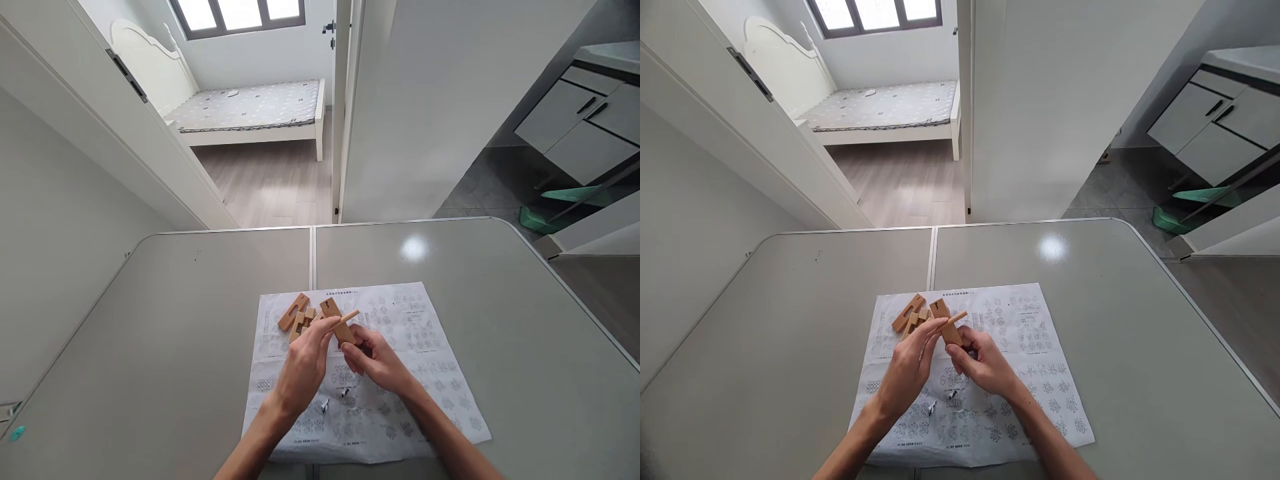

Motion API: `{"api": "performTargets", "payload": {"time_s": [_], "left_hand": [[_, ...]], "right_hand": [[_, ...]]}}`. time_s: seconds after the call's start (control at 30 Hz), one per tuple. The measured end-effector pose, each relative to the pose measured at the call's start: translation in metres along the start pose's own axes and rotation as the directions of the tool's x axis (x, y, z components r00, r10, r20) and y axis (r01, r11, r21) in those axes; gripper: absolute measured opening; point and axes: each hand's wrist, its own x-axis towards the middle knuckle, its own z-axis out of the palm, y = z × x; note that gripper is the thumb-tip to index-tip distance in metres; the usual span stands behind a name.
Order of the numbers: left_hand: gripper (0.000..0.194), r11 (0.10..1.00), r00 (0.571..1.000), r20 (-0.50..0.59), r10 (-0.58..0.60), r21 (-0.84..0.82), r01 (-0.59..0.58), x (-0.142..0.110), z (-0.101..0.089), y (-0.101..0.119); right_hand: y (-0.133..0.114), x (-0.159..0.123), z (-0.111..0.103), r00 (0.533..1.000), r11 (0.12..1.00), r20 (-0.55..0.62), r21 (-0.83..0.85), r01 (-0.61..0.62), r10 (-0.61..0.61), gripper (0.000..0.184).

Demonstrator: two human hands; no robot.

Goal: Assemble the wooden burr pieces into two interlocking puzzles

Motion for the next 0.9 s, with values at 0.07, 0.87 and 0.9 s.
{"api": "performTargets", "payload": {"time_s": [0.07, 0.87, 0.9], "left_hand": [[0.025, 1.0, 1.0, -0.014, -0.019, -0.009, 0.019, -0.002, 0.003, 0.0], [0.015, 0.929, 0.971, -0.239, -0.007, 0.359, 0.095, 0.008, -0.04, -0.031], [0.018, 0.905, 0.973, -0.214, -0.08, 0.395, 0.161, 0.01, -0.046, -0.037]], "right_hand": [[0.0, 0.0, 0.0, 1.0, 1.0, -0.009, -0.003, 0.002, -0.002, 0.035], [-0.002, 0.002, -0.001, 0.996, 0.998, -0.083, 0.062, -0.003, 0.009, 0.036], [-0.002, 0.002, -0.001, 0.997, 0.998, -0.083, 0.064, -0.001, 0.006, 0.036]]}}
